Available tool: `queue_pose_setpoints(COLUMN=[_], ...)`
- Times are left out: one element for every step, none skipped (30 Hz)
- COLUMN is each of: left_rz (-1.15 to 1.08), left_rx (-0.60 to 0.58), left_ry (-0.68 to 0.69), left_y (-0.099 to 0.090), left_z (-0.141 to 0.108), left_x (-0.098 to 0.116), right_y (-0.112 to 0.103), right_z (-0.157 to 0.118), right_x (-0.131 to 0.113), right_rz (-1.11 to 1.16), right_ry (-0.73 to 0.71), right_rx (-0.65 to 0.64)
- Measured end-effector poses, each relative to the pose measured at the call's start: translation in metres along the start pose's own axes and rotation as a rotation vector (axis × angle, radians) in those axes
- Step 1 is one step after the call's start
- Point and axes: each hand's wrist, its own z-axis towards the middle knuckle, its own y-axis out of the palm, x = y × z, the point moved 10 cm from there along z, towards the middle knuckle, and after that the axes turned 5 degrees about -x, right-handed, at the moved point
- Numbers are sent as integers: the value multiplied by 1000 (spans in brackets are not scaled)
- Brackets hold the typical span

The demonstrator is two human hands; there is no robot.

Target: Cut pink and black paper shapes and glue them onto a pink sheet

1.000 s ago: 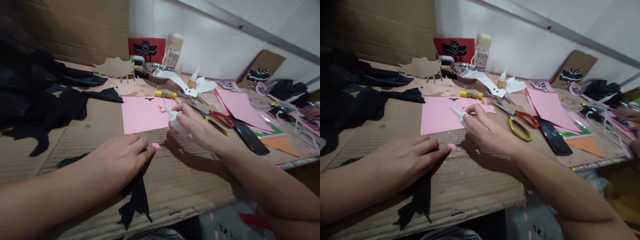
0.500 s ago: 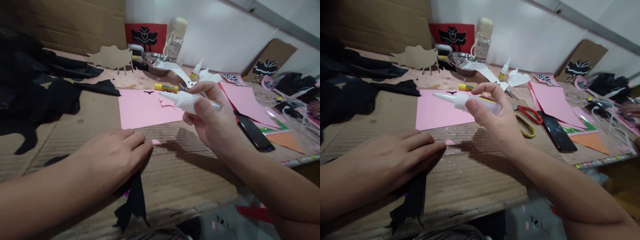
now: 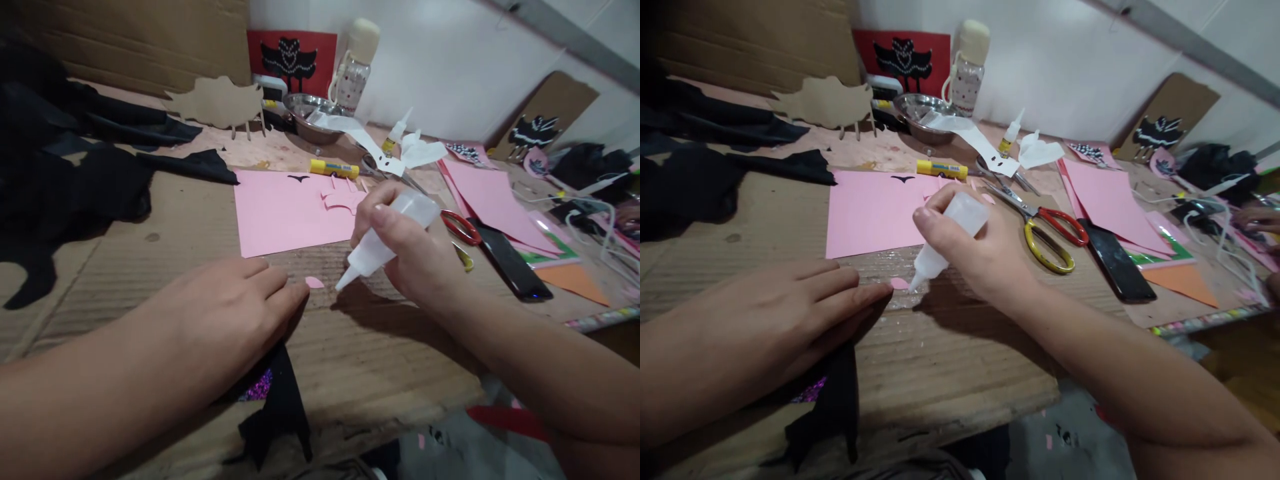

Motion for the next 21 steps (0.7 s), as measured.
queue_pose_setpoints(left_rz=[-3,-8,-17,-28,-39,-45,-47,-45,-41,-37,-35,-39,-48,-59,-71,-82,-89,-89,-83,-75,-69], left_rx=[6,13,17,21,25,21,10,-4,-24,-41,-49,-50,-45,-39,-35,-33,-34,-36,-35,-32,-32], left_ry=[-1,-4,-7,-10,-15,-20,-26,-31,-41,-52,-58,-62,-62,-62,-63,-63,-61,-57,-47,-37,-28], left_y=[0,-1,-1,-2,-2,-2,-1,0,2,3,4,4,4,3,3,3,3,3,3,2,2], left_z=[0,1,1,1,2,2,2,1,1,0,-1,-2,-2,-3,-4,-4,-4,-4,-4,-4,-4], left_x=[0,0,-1,-1,-2,-2,-3,-3,-4,-6,-6,-7,-7,-7,-7,-8,-7,-7,-6,-5,-5], right_y=[3,5,7,9,10,11,12,13,14,15,15,15,16,16,16,17,17,17,17,17,18], right_z=[0,-1,-1,-1,-1,-1,-2,-2,-2,-1,-1,-1,0,0,1,1,1,2,2,2,3], right_x=[-2,-5,-6,-6,-7,-7,-8,-10,-11,-12,-12,-12,-12,-11,-10,-9,-9,-9,-9,-8,-7], right_rz=[28,48,32,-20,-76,-123,-156,-178,-194,-206,-215,-221,-224,-226,-226,-224,-221,-217,-215,-212,-210], right_ry=[-27,-55,-60,-46,-34,-22,-17,-18,-22,-23,-23,-23,-23,-22,-23,-28,-35,-41,-43,-40,-29], right_rx=[-24,-38,-51,-57,-55,-52,-55,-59,-61,-64,-65,-65,-66,-67,-66,-64,-63,-62,-64,-65,-68])
